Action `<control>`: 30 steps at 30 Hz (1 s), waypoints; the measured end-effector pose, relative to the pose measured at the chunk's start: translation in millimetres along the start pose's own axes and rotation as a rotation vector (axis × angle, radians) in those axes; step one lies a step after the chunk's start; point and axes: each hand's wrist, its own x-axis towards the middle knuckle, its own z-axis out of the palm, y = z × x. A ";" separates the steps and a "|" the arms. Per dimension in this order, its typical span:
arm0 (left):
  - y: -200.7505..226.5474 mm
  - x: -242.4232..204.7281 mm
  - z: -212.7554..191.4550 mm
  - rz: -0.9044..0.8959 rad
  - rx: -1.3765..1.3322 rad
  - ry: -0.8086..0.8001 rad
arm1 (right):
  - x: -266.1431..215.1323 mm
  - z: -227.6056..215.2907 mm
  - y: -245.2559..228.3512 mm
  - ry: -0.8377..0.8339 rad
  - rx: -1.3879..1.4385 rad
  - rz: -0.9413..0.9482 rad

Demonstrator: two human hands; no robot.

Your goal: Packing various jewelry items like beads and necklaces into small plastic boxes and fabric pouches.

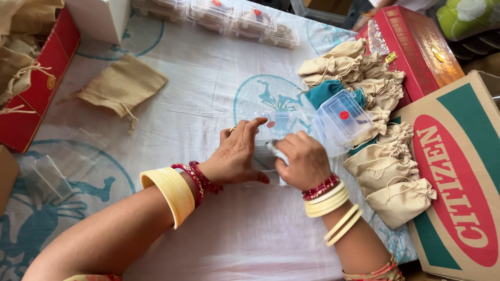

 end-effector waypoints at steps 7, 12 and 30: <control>-2.8 1.5 -6.9 0.030 0.038 -0.036 | 0.5 26.1 -0.4 -0.001 0.120 0.075; -12.0 3.6 -3.8 0.068 0.030 -0.112 | 0.1 34.5 -2.7 -0.059 0.353 -0.037; 2.1 4.4 5.6 0.024 0.021 -0.159 | -8.1 9.6 24.3 -0.288 0.332 -0.259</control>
